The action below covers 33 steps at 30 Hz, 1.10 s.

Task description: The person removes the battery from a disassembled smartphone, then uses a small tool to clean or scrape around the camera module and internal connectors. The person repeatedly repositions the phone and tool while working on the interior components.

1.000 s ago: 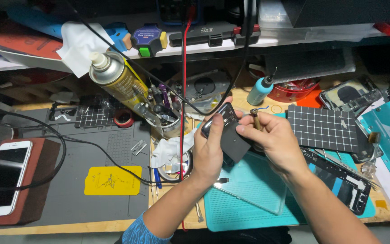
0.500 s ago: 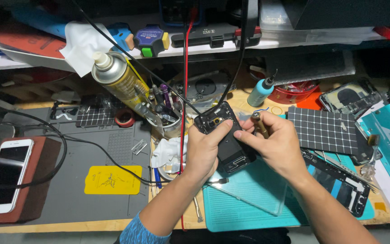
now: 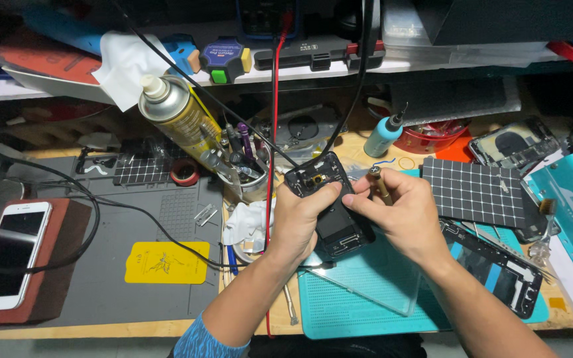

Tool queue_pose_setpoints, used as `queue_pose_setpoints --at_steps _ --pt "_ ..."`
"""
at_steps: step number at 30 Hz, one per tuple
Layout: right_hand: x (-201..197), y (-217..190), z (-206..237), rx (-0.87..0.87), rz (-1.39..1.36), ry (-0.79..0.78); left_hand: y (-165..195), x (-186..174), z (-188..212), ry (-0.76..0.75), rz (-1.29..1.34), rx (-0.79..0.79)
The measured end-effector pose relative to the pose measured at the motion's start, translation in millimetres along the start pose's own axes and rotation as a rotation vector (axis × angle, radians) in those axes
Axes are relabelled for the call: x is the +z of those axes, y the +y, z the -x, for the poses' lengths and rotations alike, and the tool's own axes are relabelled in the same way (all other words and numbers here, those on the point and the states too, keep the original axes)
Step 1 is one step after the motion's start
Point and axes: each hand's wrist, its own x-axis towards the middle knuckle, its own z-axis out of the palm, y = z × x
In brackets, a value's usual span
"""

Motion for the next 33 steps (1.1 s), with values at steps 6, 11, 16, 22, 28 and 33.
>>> queue_pose_setpoints --at_steps 6,11,16,22,28,33 --pt "4 -4 6 0.021 0.016 0.001 7 0 5 0.017 0.001 -0.015" --pt "9 -7 10 0.037 0.003 0.000 12 -1 8 0.040 0.011 -0.045" --pt "11 -9 12 0.045 0.018 -0.014 14 -5 11 0.035 0.012 -0.033" --pt "11 -14 7 -0.051 0.064 -0.022 17 -10 11 0.018 -0.046 -0.067" --pt "10 -19 0 -0.064 0.041 -0.051 20 -8 14 -0.047 -0.152 -0.042" --pt "7 -16 -4 -0.089 0.084 -0.079 24 -9 12 -0.089 -0.398 0.055"
